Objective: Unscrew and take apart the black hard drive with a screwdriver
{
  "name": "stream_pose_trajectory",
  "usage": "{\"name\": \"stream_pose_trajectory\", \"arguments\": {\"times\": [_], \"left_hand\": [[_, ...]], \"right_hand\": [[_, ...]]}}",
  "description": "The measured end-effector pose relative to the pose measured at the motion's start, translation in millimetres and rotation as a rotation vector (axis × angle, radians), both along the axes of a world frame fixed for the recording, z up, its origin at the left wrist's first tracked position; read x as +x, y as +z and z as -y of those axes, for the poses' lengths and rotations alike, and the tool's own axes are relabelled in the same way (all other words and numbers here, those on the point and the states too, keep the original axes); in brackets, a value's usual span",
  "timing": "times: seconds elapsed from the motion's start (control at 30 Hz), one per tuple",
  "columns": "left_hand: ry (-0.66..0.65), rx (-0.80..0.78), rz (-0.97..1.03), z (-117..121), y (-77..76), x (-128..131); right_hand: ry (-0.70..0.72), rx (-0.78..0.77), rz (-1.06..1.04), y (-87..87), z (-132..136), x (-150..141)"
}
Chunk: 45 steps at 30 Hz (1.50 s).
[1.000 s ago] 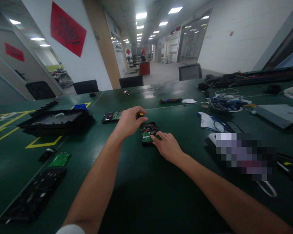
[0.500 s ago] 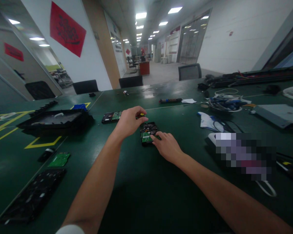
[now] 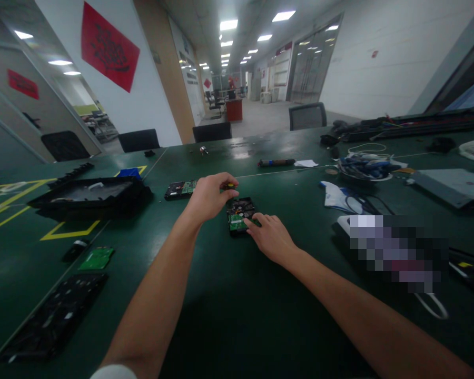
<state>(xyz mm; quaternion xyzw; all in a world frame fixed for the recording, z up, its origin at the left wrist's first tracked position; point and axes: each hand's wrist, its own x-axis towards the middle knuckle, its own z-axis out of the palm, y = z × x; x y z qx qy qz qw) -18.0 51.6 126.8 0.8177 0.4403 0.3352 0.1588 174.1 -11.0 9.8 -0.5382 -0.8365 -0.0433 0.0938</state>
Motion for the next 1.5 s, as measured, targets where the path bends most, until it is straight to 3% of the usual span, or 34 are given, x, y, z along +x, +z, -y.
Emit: {"name": "stream_pose_trajectory", "arguments": {"times": [0.27, 0.43, 0.7, 1.03, 1.23, 1.5], "left_hand": [[-0.160, -0.313, 0.262, 2, 0.3, -2], [-0.130, -0.440, 0.471, -3, -5.2, -2], [-0.082, -0.456, 0.520, -2, -7.6, 3], [-0.266, -0.845, 0.650, 4, -2.3, 3], [-0.081, -0.841, 0.764, -1, -6.4, 11], [0.013, -0.763, 0.655, -1, -5.0, 10]], "right_hand": [[0.003, 0.017, 0.005, 0.1, 0, -1], [0.004, 0.029, 0.014, -0.4, 0, 0], [-0.004, 0.014, 0.022, 2.0, 1, -1], [-0.002, 0.014, -0.014, 0.6, 1, -1], [-0.009, -0.001, -0.025, 4.0, 2, -1], [0.018, 0.078, -0.049, -0.1, 1, -1]]}}
